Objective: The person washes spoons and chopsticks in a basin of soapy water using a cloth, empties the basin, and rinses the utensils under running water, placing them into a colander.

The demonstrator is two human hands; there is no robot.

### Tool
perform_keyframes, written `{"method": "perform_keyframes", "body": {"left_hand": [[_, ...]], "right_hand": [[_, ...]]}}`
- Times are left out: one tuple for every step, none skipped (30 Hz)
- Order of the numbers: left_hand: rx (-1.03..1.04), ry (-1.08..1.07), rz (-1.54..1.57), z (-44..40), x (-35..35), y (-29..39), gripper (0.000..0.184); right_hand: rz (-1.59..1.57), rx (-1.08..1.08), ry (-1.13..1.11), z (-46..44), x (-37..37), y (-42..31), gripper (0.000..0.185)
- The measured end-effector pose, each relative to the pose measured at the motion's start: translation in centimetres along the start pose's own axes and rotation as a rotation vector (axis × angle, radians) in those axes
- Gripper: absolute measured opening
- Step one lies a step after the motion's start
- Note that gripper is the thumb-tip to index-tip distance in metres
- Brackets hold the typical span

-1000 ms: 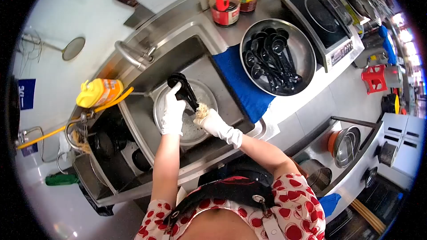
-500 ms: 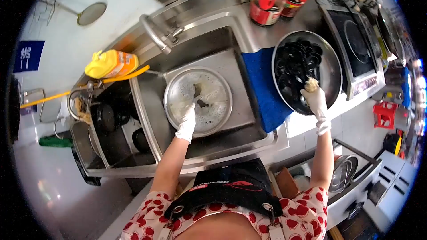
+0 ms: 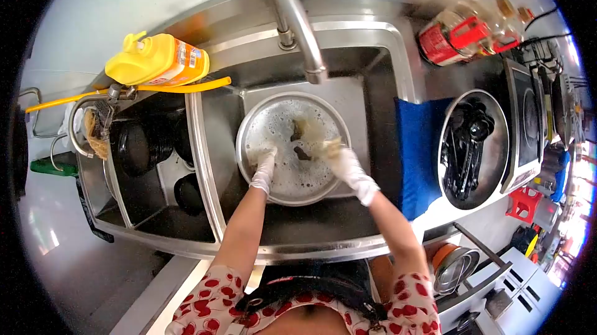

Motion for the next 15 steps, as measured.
{"method": "perform_keyframes", "body": {"left_hand": [[-0.086,-0.032,0.249,0.7,0.6,0.5,0.052],[-0.043,0.011,0.28,-1.4,1.0,-0.3,0.046],[0.006,-0.04,0.33,-1.4,1.5,1.1,0.043],[0.056,-0.091,0.377,-0.5,1.7,3.4,0.041],[0.103,-0.142,0.421,0.3,1.8,5.3,0.038],[0.087,-0.161,0.257,0.4,2.4,5.7,0.036],[0.079,-0.142,0.39,-0.1,2.7,5.6,0.034],[0.097,-0.207,0.162,0.7,3.0,7.0,0.033],[0.116,-0.271,-0.066,1.7,3.0,8.5,0.033],[-0.009,-0.319,-0.039,1.6,3.2,7.3,0.033],[-0.135,-0.359,-0.017,1.5,3.4,6.1,0.034],[-0.052,-0.391,0.07,1.9,3.4,7.0,0.033],[0.036,-0.422,0.157,2.3,3.4,8.2,0.033],[0.128,-0.451,0.246,2.7,3.3,9.7,0.034],[0.12,-0.47,0.264,2.7,3.5,9.6,0.033]], "right_hand": [[0.061,0.095,-0.165,-2.0,5.0,0.3,0.028],[0.002,0.473,-0.269,-2.5,8.8,3.6,0.029],[-0.194,0.516,-0.194,-3.5,12.0,4.4,0.029],[-0.394,0.557,-0.117,-4.0,15.6,5.6,0.029],[-0.491,0.59,-0.104,-4.3,16.9,5.2,0.029],[-0.588,0.624,-0.091,-4.7,18.1,4.8,0.029],[-0.579,0.651,-0.142,-4.8,16.5,2.6,0.029],[-0.569,0.678,-0.193,-5.0,14.3,0.1,0.029],[-0.558,0.704,-0.243,-5.0,13.7,-1.1,0.029],[-0.895,0.906,-0.202,-4.4,14.9,-1.4,0.028],[-1.025,1.048,-0.322,-2.4,15.1,-1.2,0.027],[-1.061,1.047,-0.349,-2.1,15.2,-1.2,0.024],[-1.098,1.043,-0.373,-2.0,15.4,-1.4,0.021],[-1.049,1.012,-0.361,-1.9,14.8,-0.9,0.018],[-0.999,0.983,-0.348,-2.1,12.9,-2.0,0.016]]}}
Point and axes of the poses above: each hand's wrist, its own z-axis away from the middle knuckle, its own x-axis out of the palm, y = z × x, the point moved 10 cm from there along -z, towards the middle knuckle, and after that the axes turned 8 degrees about y, right-handed, at the moved point
